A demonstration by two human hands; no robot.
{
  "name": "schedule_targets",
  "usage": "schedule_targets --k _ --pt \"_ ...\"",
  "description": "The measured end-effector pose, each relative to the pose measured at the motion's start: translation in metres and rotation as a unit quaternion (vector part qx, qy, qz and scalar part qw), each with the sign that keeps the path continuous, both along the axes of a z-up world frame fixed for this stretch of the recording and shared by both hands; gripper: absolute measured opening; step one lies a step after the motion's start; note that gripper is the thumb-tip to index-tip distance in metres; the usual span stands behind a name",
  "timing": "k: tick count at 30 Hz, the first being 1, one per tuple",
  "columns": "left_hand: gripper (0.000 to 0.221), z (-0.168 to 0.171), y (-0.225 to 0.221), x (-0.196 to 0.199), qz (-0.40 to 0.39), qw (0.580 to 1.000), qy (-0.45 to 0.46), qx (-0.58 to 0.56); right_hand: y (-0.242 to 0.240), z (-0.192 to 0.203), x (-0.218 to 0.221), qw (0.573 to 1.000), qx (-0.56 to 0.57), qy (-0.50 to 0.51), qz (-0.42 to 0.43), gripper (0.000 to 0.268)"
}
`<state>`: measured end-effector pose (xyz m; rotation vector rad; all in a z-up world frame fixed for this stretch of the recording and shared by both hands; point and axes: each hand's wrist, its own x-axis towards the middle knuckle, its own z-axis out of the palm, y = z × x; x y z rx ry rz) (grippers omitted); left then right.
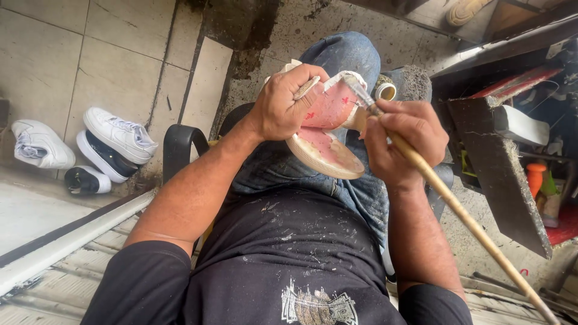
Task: Marking a shoe sole with a pen and applying a liquid coating with a brush during a repair process.
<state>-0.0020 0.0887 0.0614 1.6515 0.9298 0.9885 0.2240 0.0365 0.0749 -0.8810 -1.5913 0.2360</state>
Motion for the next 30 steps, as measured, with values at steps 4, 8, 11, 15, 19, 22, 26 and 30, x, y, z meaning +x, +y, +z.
schedule_targets --k 4,8,11,15,19,22,26,30 --pt "0.020 -0.007 0.001 0.002 0.017 1.000 0.009 0.013 -0.003 0.001 -0.004 0.999 -0.001 -0.015 -0.038 0.018" --pt "0.023 -0.003 -0.004 0.003 0.028 0.999 0.012 0.021 -0.010 0.004 -0.007 0.998 0.007 -0.029 -0.049 0.019" --pt "0.026 -0.014 -0.010 -0.003 0.027 1.000 0.015 0.000 -0.013 -0.002 -0.011 0.999 0.011 -0.024 -0.041 0.018" --pt "0.044 0.003 -0.018 -0.005 -0.001 0.999 0.038 -0.037 -0.013 -0.001 -0.010 0.997 0.008 -0.039 -0.063 0.017" --pt "0.051 -0.009 -0.015 -0.005 -0.003 0.996 0.062 -0.069 -0.028 0.015 -0.025 0.999 -0.021 -0.039 -0.023 0.016" --pt "0.056 0.001 -0.012 -0.007 -0.017 0.995 0.059 -0.076 -0.021 0.011 -0.023 0.997 0.008 -0.055 -0.045 0.017" --pt "0.059 -0.001 -0.024 -0.006 0.007 0.991 0.076 -0.112 -0.026 0.008 -0.034 0.997 -0.014 -0.049 -0.052 0.015" --pt "0.069 -0.030 -0.016 -0.003 -0.024 0.989 0.130 -0.073 -0.033 -0.005 -0.014 0.996 -0.080 -0.019 0.027 0.014"
